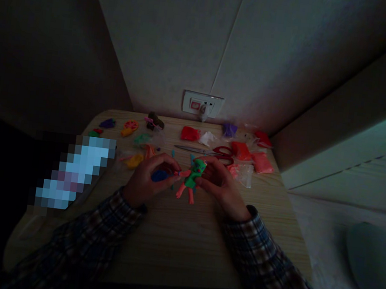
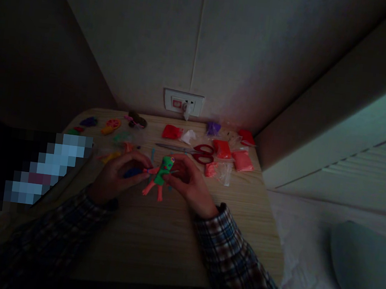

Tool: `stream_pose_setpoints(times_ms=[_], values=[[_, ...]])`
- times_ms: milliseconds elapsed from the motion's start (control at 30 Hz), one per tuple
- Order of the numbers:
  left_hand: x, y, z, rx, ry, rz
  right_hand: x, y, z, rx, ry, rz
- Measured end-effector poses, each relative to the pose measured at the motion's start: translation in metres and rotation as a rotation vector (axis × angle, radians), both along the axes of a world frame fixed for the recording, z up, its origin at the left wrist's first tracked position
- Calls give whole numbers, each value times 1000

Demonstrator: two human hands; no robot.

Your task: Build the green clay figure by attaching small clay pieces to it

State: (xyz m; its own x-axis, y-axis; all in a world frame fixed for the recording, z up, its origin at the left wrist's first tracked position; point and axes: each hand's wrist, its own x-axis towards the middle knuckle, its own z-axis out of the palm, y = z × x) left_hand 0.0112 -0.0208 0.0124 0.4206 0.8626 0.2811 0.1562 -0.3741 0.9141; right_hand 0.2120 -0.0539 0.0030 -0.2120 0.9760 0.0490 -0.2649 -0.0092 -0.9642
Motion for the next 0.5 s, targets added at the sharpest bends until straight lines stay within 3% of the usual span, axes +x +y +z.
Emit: stream_pose_setpoints(times_ms=[500], values=[[0,1,-6,3,26,-16,-1,-1,3,9,1,4]])
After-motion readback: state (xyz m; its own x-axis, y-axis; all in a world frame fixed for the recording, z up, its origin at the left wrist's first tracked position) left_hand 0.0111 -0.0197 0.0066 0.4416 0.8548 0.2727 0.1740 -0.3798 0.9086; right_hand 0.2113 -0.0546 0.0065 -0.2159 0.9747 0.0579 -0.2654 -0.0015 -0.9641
